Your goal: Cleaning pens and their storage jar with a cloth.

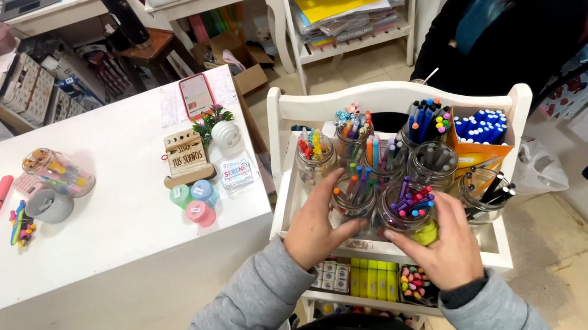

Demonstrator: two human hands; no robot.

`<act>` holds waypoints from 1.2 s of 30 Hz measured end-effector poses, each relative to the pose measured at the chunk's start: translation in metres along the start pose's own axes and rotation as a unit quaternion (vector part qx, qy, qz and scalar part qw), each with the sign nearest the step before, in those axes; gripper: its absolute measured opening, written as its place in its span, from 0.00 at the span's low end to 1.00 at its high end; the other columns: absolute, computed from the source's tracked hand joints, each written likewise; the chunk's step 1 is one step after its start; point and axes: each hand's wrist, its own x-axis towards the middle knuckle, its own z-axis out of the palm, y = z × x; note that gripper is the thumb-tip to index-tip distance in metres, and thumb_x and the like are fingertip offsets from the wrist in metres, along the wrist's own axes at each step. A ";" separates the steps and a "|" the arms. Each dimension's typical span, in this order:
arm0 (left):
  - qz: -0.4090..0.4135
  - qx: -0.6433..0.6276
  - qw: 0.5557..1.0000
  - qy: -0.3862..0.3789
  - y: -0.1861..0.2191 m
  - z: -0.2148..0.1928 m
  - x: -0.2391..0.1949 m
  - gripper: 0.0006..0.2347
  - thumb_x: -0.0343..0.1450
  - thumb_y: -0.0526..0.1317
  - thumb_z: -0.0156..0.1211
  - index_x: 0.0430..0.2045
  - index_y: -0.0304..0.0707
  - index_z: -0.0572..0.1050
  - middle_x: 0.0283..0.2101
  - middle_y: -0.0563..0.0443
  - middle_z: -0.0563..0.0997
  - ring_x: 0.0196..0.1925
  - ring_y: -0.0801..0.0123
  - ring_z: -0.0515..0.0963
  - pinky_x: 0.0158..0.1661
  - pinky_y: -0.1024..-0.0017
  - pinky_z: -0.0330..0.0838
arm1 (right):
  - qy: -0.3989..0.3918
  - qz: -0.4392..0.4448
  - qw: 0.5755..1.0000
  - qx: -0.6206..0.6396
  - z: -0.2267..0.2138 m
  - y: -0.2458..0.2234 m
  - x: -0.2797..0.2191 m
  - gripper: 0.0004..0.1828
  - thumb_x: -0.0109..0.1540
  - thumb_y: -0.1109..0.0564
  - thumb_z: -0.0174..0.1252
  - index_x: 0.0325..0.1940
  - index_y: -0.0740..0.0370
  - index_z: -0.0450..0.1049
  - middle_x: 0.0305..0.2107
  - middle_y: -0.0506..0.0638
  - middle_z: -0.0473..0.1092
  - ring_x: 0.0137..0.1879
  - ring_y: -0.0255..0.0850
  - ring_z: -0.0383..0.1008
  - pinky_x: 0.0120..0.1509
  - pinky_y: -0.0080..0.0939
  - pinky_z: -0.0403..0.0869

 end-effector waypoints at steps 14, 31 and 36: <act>0.005 -0.002 1.000 0.001 -0.001 -0.003 0.002 0.38 0.64 0.40 0.74 0.68 0.29 0.57 0.64 0.30 0.71 0.66 0.45 0.74 0.64 0.60 0.68 | -0.033 0.048 0.994 -0.089 0.004 -0.003 0.000 0.50 0.47 0.37 0.73 0.64 0.67 0.64 0.53 0.60 0.67 0.53 0.56 0.76 0.53 0.51 0.75; 0.173 0.211 0.944 0.186 0.008 0.023 -0.022 0.35 0.66 0.45 0.73 0.66 0.36 0.59 0.69 0.36 0.63 0.74 0.42 0.62 0.73 0.42 0.52 | -0.011 -0.029 0.987 -0.160 -0.027 -0.016 0.013 0.28 0.56 0.58 0.63 0.61 0.54 0.72 0.56 0.53 0.69 0.55 0.52 0.76 0.56 0.48 0.76; 0.242 0.361 0.893 0.114 0.016 0.042 -0.018 0.19 0.73 0.56 0.71 0.53 0.51 0.75 0.72 0.47 0.63 0.78 0.52 0.55 0.76 0.37 0.34 | 0.018 -0.107 0.983 -0.145 -0.018 -0.011 0.035 0.35 0.54 0.61 0.62 0.67 0.63 0.67 0.57 0.58 0.68 0.56 0.58 0.73 0.55 0.50 0.75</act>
